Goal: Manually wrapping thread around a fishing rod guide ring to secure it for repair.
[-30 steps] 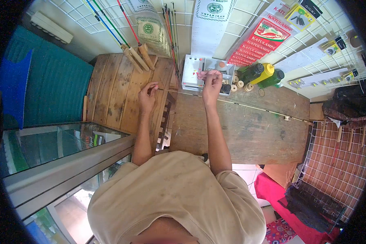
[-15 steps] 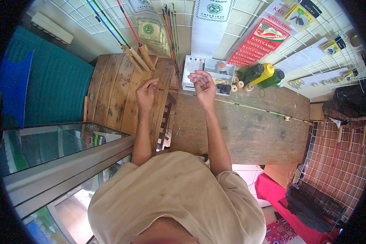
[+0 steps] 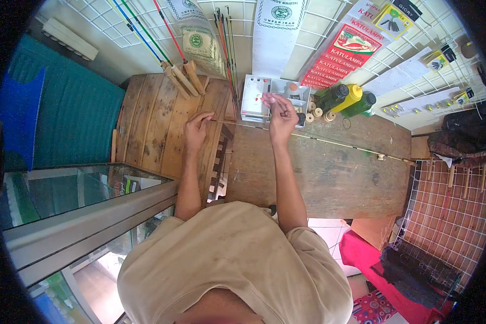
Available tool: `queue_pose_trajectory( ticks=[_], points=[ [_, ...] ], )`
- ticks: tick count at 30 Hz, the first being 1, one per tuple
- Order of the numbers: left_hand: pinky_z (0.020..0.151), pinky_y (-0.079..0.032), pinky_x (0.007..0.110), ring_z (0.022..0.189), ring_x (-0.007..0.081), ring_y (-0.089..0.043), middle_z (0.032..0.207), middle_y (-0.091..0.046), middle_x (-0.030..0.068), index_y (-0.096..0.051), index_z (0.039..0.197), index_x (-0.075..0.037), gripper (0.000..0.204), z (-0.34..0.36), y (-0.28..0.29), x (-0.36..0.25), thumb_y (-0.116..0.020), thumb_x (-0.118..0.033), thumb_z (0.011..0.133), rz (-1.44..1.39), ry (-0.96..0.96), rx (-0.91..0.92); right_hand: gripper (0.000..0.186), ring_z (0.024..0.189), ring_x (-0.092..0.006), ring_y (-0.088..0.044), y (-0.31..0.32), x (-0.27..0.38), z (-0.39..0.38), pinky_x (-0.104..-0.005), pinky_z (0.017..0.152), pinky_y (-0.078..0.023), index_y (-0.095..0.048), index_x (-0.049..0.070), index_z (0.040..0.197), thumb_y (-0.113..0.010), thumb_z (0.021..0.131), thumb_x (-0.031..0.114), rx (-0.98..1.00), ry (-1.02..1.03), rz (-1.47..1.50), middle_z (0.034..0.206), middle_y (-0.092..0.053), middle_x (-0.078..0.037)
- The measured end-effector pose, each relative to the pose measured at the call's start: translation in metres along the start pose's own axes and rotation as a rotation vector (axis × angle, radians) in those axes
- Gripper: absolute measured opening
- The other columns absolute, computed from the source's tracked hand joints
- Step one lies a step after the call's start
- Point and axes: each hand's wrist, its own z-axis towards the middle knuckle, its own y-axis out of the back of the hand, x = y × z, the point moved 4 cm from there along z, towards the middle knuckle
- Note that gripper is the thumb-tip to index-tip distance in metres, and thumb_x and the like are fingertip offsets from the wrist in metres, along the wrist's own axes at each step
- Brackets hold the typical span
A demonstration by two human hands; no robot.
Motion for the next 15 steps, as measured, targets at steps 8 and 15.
queue_pose_trajectory(
  ticks=[8,15],
  points=[
    [0.075,-0.049,0.028,0.082,0.0185,-0.065,0.091,-0.068,0.0113,-0.068,0.099,-0.002,0.015,0.001,0.0,-0.004,-0.059,0.0,0.088,-0.19,0.101,-0.131,0.011,0.095,-0.017,-0.065,-0.003,0.001,-0.004,-0.025,0.083,-0.05,-0.064,-0.004,0.099,-0.058,0.09,0.0,0.153,0.222,-0.361,0.102,-0.068,-0.013],
    [0.074,-0.049,0.027,0.081,0.0158,-0.065,0.089,-0.068,0.0087,-0.068,0.102,-0.003,0.017,0.016,0.01,-0.053,-0.062,-0.002,0.086,-0.162,0.082,-0.103,0.016,0.094,-0.0158,-0.063,-0.033,0.009,-0.022,-0.0269,0.082,-0.048,-0.069,0.0,0.098,-0.06,0.085,-0.004,0.354,0.103,-0.323,0.098,-0.069,-0.01]
  ],
)
